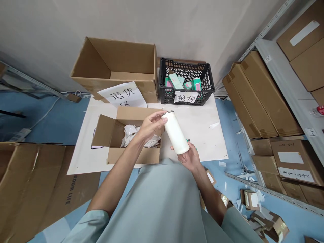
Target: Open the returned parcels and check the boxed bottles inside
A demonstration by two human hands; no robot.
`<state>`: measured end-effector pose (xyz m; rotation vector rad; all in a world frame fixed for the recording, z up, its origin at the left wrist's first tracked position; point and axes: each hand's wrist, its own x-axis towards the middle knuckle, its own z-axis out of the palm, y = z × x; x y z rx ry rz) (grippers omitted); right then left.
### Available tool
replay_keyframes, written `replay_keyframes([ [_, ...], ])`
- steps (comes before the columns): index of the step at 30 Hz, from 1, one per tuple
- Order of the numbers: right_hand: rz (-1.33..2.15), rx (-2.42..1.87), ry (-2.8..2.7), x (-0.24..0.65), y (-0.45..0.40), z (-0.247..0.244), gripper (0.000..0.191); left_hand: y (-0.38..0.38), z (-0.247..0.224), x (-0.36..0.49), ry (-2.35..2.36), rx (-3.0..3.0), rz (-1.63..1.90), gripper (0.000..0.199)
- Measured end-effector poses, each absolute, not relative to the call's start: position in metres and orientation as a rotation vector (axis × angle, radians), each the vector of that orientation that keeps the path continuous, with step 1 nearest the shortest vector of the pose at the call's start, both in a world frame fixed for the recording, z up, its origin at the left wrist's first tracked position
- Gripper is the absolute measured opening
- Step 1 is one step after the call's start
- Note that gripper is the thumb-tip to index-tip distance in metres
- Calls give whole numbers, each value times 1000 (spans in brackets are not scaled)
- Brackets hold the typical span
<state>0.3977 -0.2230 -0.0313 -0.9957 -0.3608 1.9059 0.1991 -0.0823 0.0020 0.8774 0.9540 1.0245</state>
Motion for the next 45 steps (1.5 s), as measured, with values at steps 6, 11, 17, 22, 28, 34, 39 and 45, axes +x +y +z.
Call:
replay_keyframes([
  [6, 1902, -1107, -661, 413, -209, -64, 71, -83, -13, 193, 1070, 760, 1109, 57],
  [11, 1267, -2013, -1395, 449, -193, -122, 84, -75, -21, 165, 1262, 780, 1389, 53],
  [17, 902, -2629, -1962, 464, -200, -174, 88, -73, -24, 147, 1350, 817, 1436, 51],
  [22, 913, -2593, -1887, 466, -211, -164, 70, -80, -28, 165, 1369, 805, 1374, 56],
  [28, 774, -2362, -1923, 465, -224, -140, 72, -73, -29, 187, 1267, 859, 1335, 56],
  [34, 657, -2230, -1926, 466, -229, -128, 69, -65, -17, 195, 1168, 1128, 1307, 48],
  [39, 618, -2141, -1983, 464, -232, -119, 69, -63, -9, 197, 1140, 1195, 1332, 47],
  [45, 604, -2080, -1926, 456, -231, -112, 71, -75, -3, 201, 1146, 1277, 1409, 49],
])
